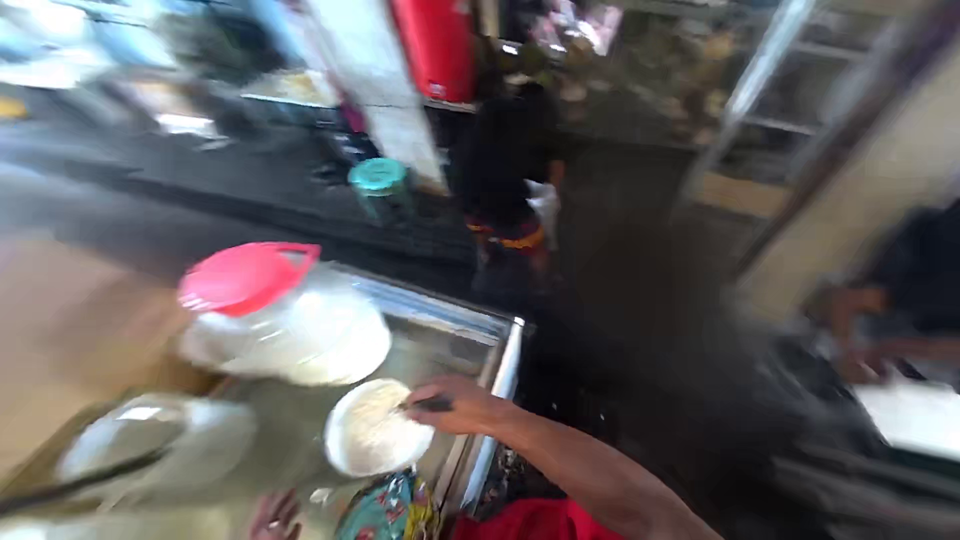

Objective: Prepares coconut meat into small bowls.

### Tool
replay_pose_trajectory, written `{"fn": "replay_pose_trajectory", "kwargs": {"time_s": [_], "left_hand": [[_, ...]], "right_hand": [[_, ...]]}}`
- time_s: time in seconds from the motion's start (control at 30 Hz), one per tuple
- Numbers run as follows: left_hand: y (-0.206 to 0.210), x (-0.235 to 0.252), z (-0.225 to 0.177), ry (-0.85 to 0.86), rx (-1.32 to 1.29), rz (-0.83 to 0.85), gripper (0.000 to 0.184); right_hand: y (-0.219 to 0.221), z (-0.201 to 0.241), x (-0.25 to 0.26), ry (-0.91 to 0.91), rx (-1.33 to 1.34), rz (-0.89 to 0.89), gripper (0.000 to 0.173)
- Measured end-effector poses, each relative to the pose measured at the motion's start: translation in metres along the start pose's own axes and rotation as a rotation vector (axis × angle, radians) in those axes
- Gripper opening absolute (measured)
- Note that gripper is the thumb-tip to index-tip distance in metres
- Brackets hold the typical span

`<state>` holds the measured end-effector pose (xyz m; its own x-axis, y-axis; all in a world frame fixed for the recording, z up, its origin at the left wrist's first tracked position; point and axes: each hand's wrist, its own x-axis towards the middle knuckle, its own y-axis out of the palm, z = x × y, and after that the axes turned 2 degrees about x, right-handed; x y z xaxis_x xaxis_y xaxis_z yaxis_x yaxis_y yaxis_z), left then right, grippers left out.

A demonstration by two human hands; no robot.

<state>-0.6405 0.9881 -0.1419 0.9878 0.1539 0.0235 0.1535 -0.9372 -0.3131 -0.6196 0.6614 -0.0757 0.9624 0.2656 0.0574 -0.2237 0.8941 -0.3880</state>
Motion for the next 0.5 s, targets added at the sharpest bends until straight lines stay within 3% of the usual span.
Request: {"fn": "replay_pose_trajectory", "kwargs": {"time_s": [0.13, 0.23, 0.37, 0.43, 0.5], "left_hand": [[0.016, -0.128, 0.017, -0.179, 0.004, -0.158, 0.049], [0.035, -0.223, 0.015, -0.311, 0.082, -0.159, 0.045], [0.065, -0.316, -0.005, -0.51, 0.097, 0.046, 0.041], [0.067, -0.341, -0.002, -0.521, 0.102, 0.181, 0.043], [0.064, -0.351, 0.005, -0.475, 0.151, 0.19, 0.043]], "right_hand": [[-0.004, -0.019, -0.01, 0.061, 0.307, -0.13, 0.026], [0.001, -0.023, -0.003, 0.093, 0.211, 0.01, 0.033], [0.003, -0.025, -0.007, 0.096, 0.091, 0.108, 0.038], [0.005, -0.024, -0.01, 0.068, 0.018, 0.112, 0.039], [0.004, -0.02, -0.009, -0.021, -0.066, 0.084, 0.038]]}}
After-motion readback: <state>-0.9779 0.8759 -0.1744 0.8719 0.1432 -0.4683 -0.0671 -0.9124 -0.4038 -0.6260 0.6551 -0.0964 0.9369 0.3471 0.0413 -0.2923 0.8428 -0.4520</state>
